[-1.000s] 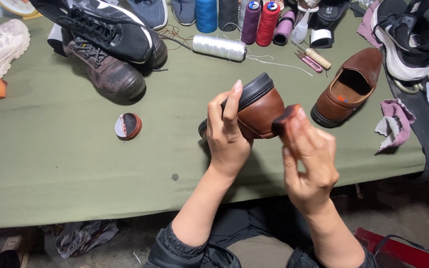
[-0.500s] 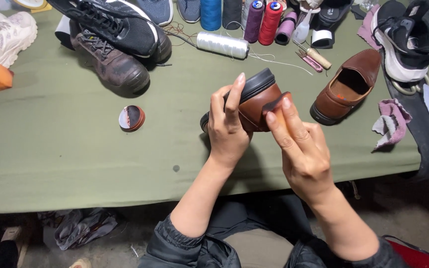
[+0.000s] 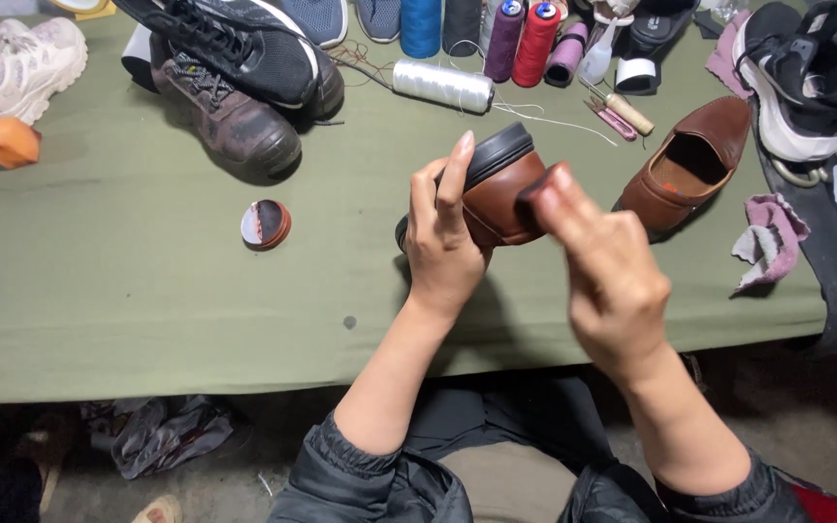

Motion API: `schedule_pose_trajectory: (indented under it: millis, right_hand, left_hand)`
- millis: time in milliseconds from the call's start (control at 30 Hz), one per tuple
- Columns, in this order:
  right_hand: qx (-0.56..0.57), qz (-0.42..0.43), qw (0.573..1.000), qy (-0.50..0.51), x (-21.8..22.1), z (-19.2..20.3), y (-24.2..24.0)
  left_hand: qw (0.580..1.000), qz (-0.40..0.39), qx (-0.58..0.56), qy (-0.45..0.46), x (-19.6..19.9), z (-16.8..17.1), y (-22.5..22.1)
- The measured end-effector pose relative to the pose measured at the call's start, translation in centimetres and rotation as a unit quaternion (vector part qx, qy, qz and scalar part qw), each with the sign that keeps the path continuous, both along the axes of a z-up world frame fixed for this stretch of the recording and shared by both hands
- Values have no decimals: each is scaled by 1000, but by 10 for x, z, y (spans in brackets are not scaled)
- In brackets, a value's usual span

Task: Applying shoe polish to a brown leather loafer using a sponge and buffing it.

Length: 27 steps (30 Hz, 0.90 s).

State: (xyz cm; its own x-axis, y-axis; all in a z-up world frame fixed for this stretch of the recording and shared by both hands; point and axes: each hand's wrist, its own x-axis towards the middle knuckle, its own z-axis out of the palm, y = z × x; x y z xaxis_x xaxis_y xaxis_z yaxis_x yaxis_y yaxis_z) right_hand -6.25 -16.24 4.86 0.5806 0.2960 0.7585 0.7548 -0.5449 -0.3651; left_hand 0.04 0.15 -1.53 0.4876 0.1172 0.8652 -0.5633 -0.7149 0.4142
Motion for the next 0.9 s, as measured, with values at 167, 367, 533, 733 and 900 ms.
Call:
schedule_pose_trajectory:
  millis: [167,367,533,733,900]
  right_hand:
    - [-91,-9,993,-80,3,10,-2]
    - [-100,-27,989,-108,-7,5,14]
    - [-58,-28,995,-71,-5,2,9]
    - [-101,-53,987,-110,-4,3,4]
    - [-111,-49,986,-110,-5,-1,3]
  left_hand:
    - [1000,-6,-13,9,-1,-2,5]
    - [1000,27,-8,2,-3,6,1]
    - [1000,12,-21,17,-3,3,-1]
    - [999,17,-24,13,1,-3,-5]
    - [999,11,-29,10,4,-4,-5]
